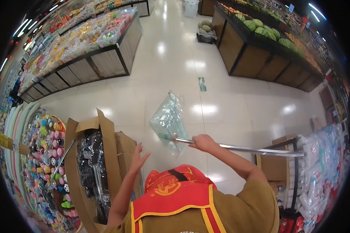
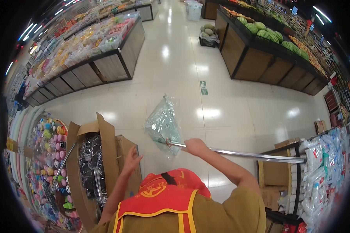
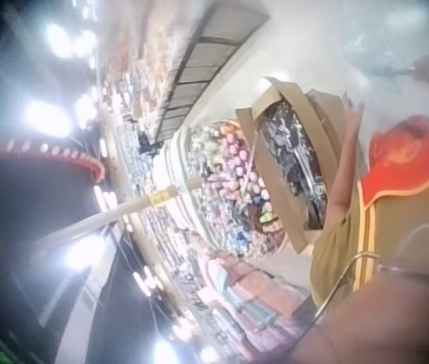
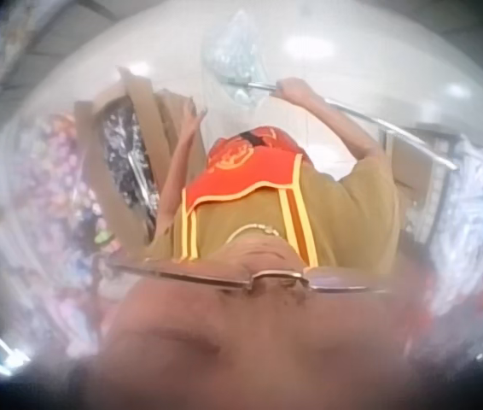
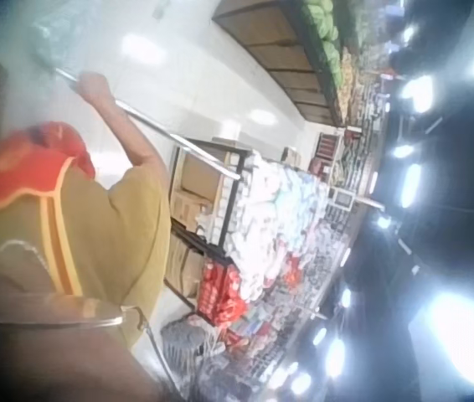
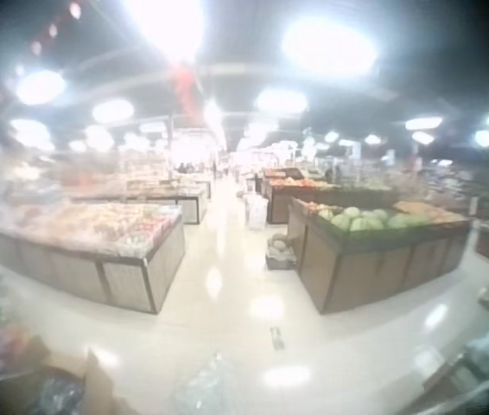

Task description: The person unpacks a mop head and metal pole from a cardboard box in a store aisle, then inserts the pole into the mop head to assemble the mop. The person handles the components by hand and completes the assembly.

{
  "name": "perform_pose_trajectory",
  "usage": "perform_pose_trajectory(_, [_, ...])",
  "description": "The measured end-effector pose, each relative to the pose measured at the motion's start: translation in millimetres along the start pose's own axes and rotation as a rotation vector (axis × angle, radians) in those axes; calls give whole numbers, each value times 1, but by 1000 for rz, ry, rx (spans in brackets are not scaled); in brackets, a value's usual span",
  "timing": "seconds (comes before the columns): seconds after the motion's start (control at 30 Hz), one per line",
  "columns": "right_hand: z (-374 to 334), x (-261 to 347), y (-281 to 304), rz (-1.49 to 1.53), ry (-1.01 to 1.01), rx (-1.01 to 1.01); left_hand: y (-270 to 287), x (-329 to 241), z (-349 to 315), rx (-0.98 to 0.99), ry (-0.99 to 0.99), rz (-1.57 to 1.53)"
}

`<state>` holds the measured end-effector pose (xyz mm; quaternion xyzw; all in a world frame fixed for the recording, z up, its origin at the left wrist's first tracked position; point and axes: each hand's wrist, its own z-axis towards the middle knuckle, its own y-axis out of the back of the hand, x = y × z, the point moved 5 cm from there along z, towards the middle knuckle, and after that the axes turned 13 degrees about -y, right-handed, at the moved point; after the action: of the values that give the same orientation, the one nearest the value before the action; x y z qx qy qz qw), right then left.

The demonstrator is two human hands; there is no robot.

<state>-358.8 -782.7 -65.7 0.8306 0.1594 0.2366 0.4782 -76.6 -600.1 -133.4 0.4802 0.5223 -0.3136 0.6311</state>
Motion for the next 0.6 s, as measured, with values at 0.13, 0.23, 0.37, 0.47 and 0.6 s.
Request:
perform_pose_trajectory(0.13, [31,5,-28,-89,-58,24,-31,-93,14,195,-130,68])
perform_pose_trajectory(0.23, [68,21,-77,-185,89,-62,-71,-128,27,354,-312,83])
perform_pose_trajectory(0.37, [60,55,-91,-139,77,21,-142,-180,46,572,-597,195])
perform_pose_trajectory(0.47, [58,78,-97,-123,129,45,-180,-203,47,673,-690,231])
perform_pose_trajectory(0.6, [42,91,-114,-140,240,52,-229,-186,49,801,-640,-67])
